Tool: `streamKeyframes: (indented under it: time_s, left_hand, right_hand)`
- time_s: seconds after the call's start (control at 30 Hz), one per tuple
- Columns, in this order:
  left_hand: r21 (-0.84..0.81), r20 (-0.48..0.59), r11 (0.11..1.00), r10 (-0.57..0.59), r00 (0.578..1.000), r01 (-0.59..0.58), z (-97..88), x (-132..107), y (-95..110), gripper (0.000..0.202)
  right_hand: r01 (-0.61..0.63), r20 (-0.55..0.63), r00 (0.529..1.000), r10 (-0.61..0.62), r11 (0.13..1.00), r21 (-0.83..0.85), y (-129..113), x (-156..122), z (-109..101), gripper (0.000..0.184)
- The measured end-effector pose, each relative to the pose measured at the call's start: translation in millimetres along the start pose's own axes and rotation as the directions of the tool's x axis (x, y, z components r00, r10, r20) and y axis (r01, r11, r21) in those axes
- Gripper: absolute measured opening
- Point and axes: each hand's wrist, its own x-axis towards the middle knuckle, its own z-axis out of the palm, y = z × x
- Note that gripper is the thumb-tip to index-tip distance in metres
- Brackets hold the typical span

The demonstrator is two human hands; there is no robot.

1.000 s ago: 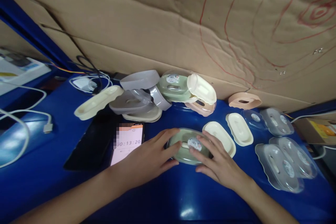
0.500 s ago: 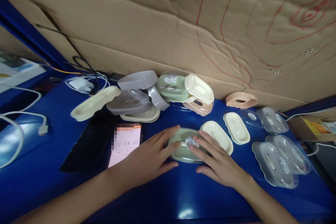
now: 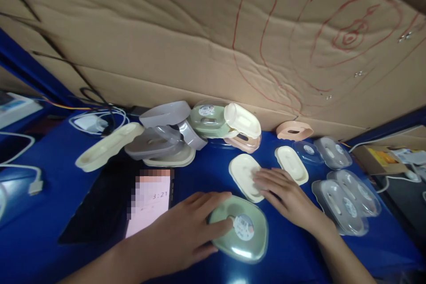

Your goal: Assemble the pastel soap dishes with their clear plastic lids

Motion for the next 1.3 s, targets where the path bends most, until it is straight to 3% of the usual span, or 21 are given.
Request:
streamKeyframes:
  time_s: [0.1,0.17,0.23,0.33,0.4,0.47,0.53,0.6,0.67,0.73,0.77,0.8,0.87,0.93,1.03,1.1,1.17,1.3]
  left_hand:
    - [0.024,0.005,1.000,-0.005,1.000,0.005,0.7,0,0,0.050]
    - [0.032,0.013,0.999,-0.002,1.000,0.002,1.2,-1,0,0.050]
    - [0.035,0.011,0.999,-0.012,1.000,0.012,1.9,-1,1,0.050]
    - [0.033,0.014,0.999,-0.018,1.000,0.017,2.8,-1,1,0.052]
    - [0.029,0.016,1.000,-0.010,1.000,0.009,2.7,0,1,0.055]
    - [0.031,0.008,0.999,-0.004,1.000,0.004,2.5,1,0,0.056]
    - [0.036,0.001,0.999,-0.008,1.000,0.008,2.6,1,0,0.057]
    - [0.040,-0.003,0.999,-0.012,1.000,0.012,3.4,0,0,0.057]
    - [0.046,-0.004,0.999,-0.015,1.000,0.016,5.1,-1,0,0.058]
    - [0.051,-0.010,0.999,-0.011,1.000,0.012,7.2,-2,0,0.059]
    - [0.053,-0.016,0.999,-0.011,1.000,0.012,8.2,-3,0,0.059]
    - [0.056,-0.021,0.998,-0.013,1.000,0.014,9.0,-3,0,0.059]
    - [0.056,-0.030,0.998,-0.018,0.999,0.020,9.9,-3,-1,0.057]
    - [0.051,-0.039,0.999,-0.017,0.999,0.019,9.8,-2,-1,0.054]
    - [0.040,-0.033,0.999,-0.007,0.999,0.009,8.5,-2,-1,0.057]
    - [0.036,-0.032,0.999,-0.005,0.999,0.006,7.5,-2,0,0.060]
    - [0.030,-0.036,1.000,-0.004,0.999,0.005,6.8,-2,0,0.059]
    - [0.028,-0.022,1.000,-0.006,1.000,0.006,6.7,0,1,0.061]
  right_hand:
    - [-0.196,-0.142,0.974,0.177,0.971,-0.133,16,-7,1,0.038]
    - [-0.396,-0.243,0.910,0.336,0.876,-0.274,34,-15,4,0.040]
    - [-0.490,-0.247,0.871,0.425,0.792,-0.365,47,-23,9,0.037]
    - [-0.396,-0.136,0.918,0.372,0.853,-0.340,46,-27,11,0.031]
    - [-0.252,-0.055,0.968,0.246,0.943,-0.216,33,-23,7,0.035]
    - [-0.152,-0.010,0.988,0.152,0.985,-0.078,22,-18,2,0.042]
    - [-0.197,-0.063,0.979,0.194,0.979,-0.046,23,-14,4,0.048]
    - [-0.385,-0.211,0.911,0.353,0.913,-0.133,39,-15,12,0.053]
    - [-0.606,-0.351,0.781,0.516,0.763,-0.226,65,-18,25,0.064]
    - [-0.736,-0.408,0.672,0.619,0.623,-0.266,87,-21,36,0.070]
    - [-0.761,-0.410,0.645,0.645,0.587,-0.275,94,-23,40,0.071]
    - [-0.767,-0.403,0.640,0.654,0.578,-0.279,97,-23,41,0.070]
    - [-0.736,-0.373,0.674,0.637,0.624,-0.262,92,-21,40,0.065]
    - [-0.663,-0.333,0.738,0.587,0.723,-0.194,76,-16,36,0.058]
    - [-0.451,-0.241,0.869,0.433,0.892,-0.023,55,-7,27,0.051]
    - [-0.336,-0.259,0.905,0.337,0.941,0.049,52,-1,19,0.049]
    - [-0.340,-0.345,0.881,0.323,0.940,0.013,62,7,9,0.048]
    - [-0.559,-0.453,0.782,0.429,0.804,-0.204,98,24,-11,0.052]
